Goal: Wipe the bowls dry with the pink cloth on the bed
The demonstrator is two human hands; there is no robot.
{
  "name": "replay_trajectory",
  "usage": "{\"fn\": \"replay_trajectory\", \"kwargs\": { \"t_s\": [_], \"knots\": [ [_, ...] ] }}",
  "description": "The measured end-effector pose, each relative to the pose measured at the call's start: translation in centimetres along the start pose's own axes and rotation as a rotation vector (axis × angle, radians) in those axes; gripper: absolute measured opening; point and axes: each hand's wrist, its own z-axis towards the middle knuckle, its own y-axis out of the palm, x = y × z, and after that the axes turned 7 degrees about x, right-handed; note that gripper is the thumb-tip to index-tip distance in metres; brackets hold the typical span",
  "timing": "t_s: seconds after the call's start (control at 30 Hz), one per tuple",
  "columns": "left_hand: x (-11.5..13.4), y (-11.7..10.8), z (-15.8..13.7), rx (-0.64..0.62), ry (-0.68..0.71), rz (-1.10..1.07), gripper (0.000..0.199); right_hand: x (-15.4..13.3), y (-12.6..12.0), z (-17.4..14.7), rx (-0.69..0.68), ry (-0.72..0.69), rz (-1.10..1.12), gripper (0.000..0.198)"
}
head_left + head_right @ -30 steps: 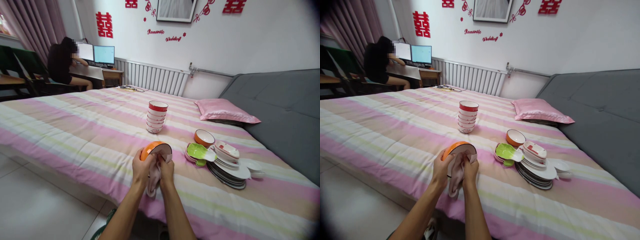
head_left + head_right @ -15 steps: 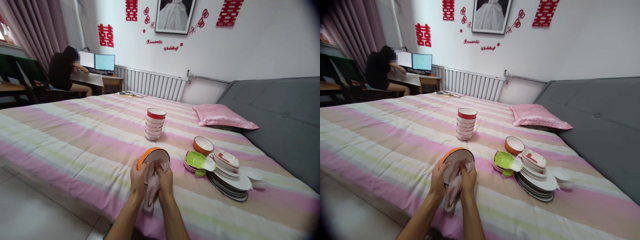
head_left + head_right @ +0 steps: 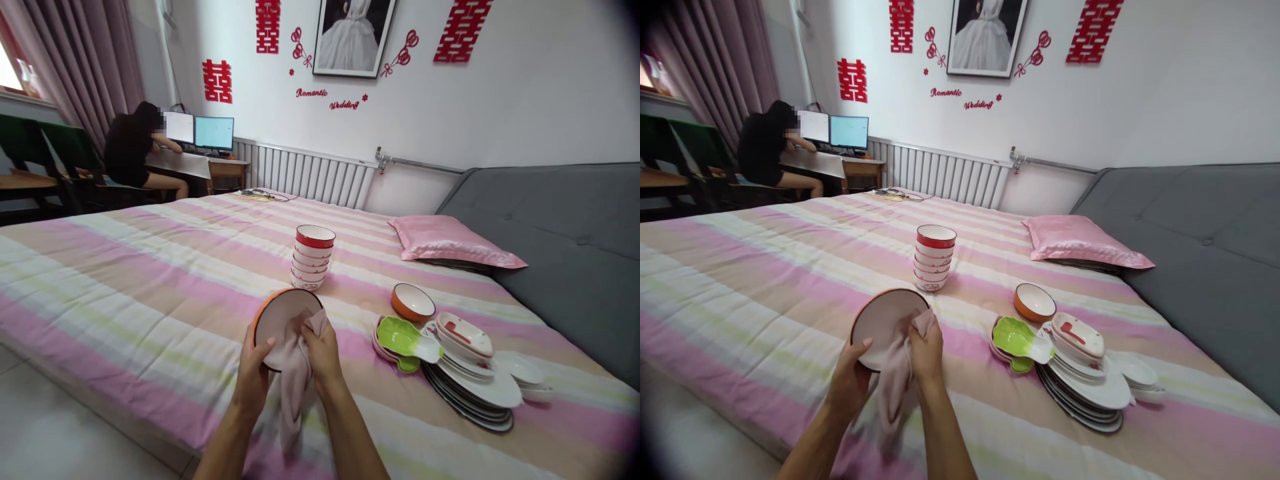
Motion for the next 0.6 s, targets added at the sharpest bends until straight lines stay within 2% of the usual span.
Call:
{"fn": "replay_trajectory", "kwargs": {
  "t_s": [0.07,0.13,0.2,0.27,0.4,0.53,0.6],
  "knots": [
    [0.8,-0.4,0.4,-0.004,0.006,0.001,0.065,-1.2,0.8,1.6,-0.064,-0.112,-0.098,0.033],
    [1.1,-0.9,1.0,0.006,0.036,0.039,0.072,-2.4,1.7,3.1,-0.184,-0.208,-0.176,0.031],
    [1.1,-1.4,1.5,0.030,0.112,0.121,0.077,-3.2,2.4,4.3,-0.306,-0.229,-0.175,0.031],
    [0.7,-1.8,1.9,0.056,0.191,0.238,0.080,-3.6,2.8,5.0,-0.383,-0.186,-0.119,0.032],
    [-0.5,-1.8,2.1,0.028,0.227,0.440,0.077,-2.8,1.7,5.5,-0.356,-0.117,-0.051,0.030],
    [-2.3,-1.0,1.3,-0.064,0.229,0.581,0.075,-0.7,-1.3,6.0,-0.325,-0.048,-0.024,0.040],
    [-3.4,-0.8,0.8,-0.062,0.228,0.617,0.071,0.5,-2.8,6.1,-0.298,-0.002,0.003,0.047]
  ]
}}
